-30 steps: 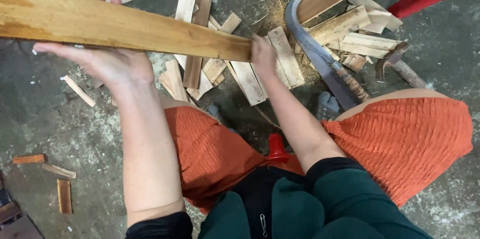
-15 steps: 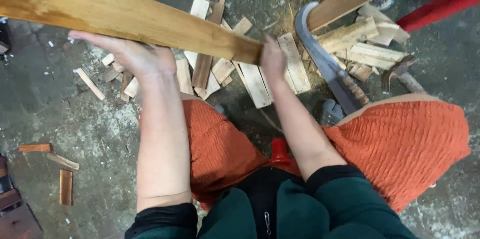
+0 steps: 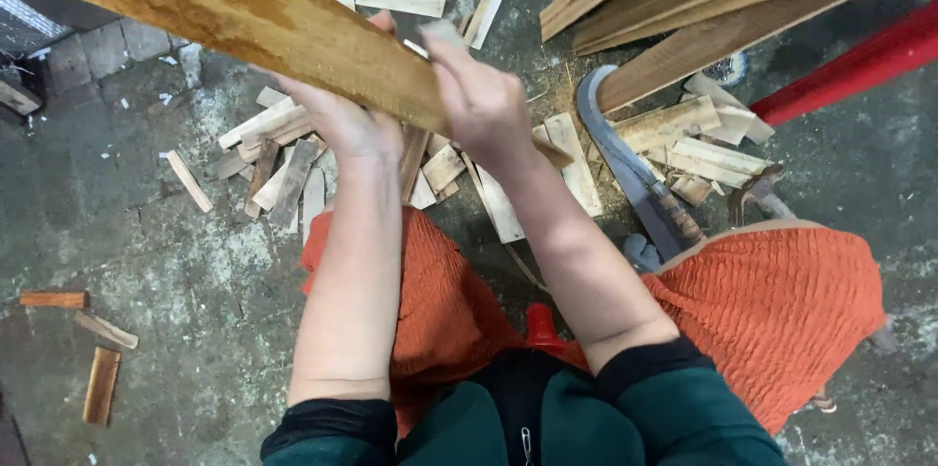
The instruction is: The person smooths a wooden plank using a sanding block and a hand saw. They hold the plank with their left hand and rub the sanding block along its length, then use the saw to scrape the surface, repeating these actions to refine the wood.
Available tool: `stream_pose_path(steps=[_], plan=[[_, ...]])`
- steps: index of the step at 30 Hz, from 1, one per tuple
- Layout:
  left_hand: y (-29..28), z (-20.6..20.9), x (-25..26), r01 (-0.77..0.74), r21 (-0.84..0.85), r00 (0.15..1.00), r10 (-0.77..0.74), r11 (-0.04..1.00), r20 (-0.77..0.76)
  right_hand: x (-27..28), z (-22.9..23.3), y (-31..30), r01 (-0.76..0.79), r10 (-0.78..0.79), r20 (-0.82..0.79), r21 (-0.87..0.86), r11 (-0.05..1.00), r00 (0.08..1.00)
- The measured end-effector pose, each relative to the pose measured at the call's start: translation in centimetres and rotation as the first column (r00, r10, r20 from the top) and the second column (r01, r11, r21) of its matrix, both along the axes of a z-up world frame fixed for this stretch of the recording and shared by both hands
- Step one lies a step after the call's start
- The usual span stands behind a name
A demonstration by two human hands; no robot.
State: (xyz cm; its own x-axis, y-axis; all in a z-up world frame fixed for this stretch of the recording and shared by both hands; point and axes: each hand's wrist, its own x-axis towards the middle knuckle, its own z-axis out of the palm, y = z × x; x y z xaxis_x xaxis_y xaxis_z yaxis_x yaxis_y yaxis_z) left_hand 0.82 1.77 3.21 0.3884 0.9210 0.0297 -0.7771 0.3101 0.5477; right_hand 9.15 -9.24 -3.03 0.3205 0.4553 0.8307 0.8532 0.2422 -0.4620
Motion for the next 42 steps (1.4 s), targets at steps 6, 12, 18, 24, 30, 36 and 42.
stream_pose_path(steps=[6,12,18,24,30,36,42], plan=[[-0.3,-0.3,-1.7,-0.008,-0.013,1.000,0.007,1.000,-0.015,3.9,-17.0,-5.5,0.155,-0.212,-0.288,-0.209,0.965,0.934],[-1.3,-0.6,0.1,0.056,-0.030,0.998,-0.057,0.998,-0.020,1.0,-8.8,-5.8,-0.089,-0.359,-0.733,-0.494,0.865,0.578],[-1.6,-0.8,0.6,0.172,0.057,0.985,-0.172,0.983,-0.001,0.0,-11.7,-4.9,0.176,-0.232,-0.269,-0.216,0.960,0.935],[-0.6,-1.1,0.0,0.082,0.059,0.988,-0.074,0.995,-0.134,0.1,-19.8,-7.1,0.182,-0.710,-0.477,-0.750,0.636,0.518],[0.8,-3.2,0.1,-0.018,0.131,0.999,0.023,0.991,-0.037,-4.3,-13.2,-1.7,0.160,-0.238,-0.349,-0.238,0.958,0.906],[-2.7,2.4,0.6,-0.176,-0.202,0.982,0.158,0.964,-0.102,0.2,-21.9,-5.2,0.412,-0.465,-0.021,-0.429,0.804,0.885],[-2.0,-5.8,0.9,0.096,0.451,0.994,-0.065,0.888,-0.084,2.7,-28.2,-12.0,-0.232,-0.806,-0.415,-0.909,0.347,0.421]])
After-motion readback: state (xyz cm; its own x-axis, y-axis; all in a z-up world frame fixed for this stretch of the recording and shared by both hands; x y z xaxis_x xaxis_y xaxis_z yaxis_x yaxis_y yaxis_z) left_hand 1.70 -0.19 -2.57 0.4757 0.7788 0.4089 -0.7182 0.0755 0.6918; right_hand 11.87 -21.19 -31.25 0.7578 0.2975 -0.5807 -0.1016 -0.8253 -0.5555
